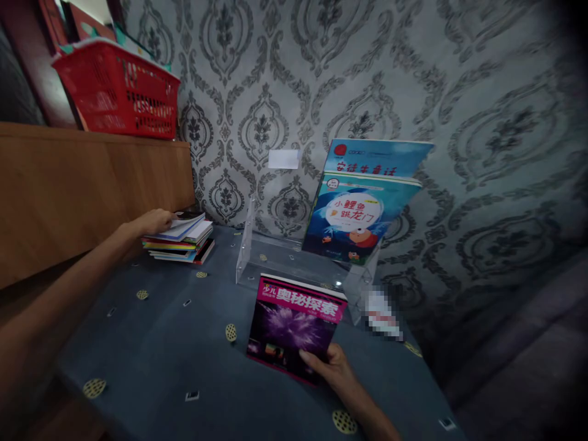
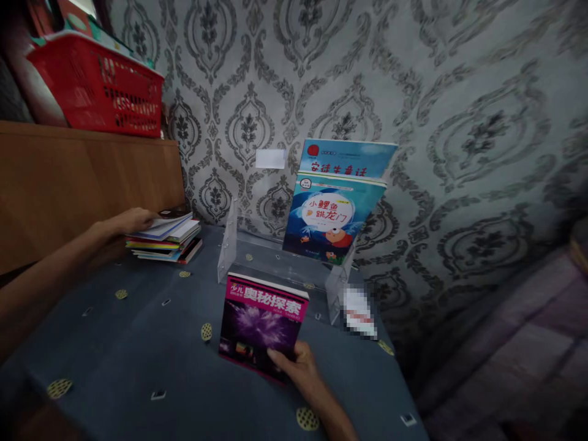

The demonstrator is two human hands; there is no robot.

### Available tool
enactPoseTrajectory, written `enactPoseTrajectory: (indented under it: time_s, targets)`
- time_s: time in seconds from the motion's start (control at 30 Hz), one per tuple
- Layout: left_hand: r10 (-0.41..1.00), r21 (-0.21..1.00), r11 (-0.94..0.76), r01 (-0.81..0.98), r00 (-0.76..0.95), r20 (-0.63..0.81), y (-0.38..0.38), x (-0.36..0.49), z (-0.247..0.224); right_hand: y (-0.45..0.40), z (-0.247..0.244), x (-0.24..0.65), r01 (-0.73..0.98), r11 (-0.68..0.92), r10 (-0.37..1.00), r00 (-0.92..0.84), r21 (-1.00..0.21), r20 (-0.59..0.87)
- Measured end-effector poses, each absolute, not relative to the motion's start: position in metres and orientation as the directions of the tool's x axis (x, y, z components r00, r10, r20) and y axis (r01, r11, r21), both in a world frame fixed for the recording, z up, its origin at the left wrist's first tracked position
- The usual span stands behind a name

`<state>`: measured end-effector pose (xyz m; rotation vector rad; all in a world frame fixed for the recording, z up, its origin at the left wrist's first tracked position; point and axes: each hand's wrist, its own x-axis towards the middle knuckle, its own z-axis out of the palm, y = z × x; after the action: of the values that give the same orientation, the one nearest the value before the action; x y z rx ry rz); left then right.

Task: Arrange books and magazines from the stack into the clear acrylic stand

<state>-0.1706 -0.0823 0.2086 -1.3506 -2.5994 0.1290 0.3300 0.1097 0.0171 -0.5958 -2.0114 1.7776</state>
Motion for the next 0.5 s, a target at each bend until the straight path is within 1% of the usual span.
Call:
enactPoseTrajectory:
  time_s: [0.27,0.43,0.5]
  targets:
    - [0.807,-0.268,0.588,0.763,-0.578,0.125,-0.091,-0.156,0.209,0.107,0.022,0.33,0.046,0.106,0.546,-0.838,-0.993,0.019]
    - [0.806,-0.329,0.579,0.746,-0.586,0.091,-0.093,-0.146,0.207,0.112,0.011,0.328,0.061,0.099,0.586,-0.811,-0.993,0.008]
    - [0.817,-0.334,0.561,0.757,-0.571,0.077,-0.094,-0.145,0.205,0.112,0.011,0.328,0.063,0.095,0.59,-0.808,-0.993,0.005]
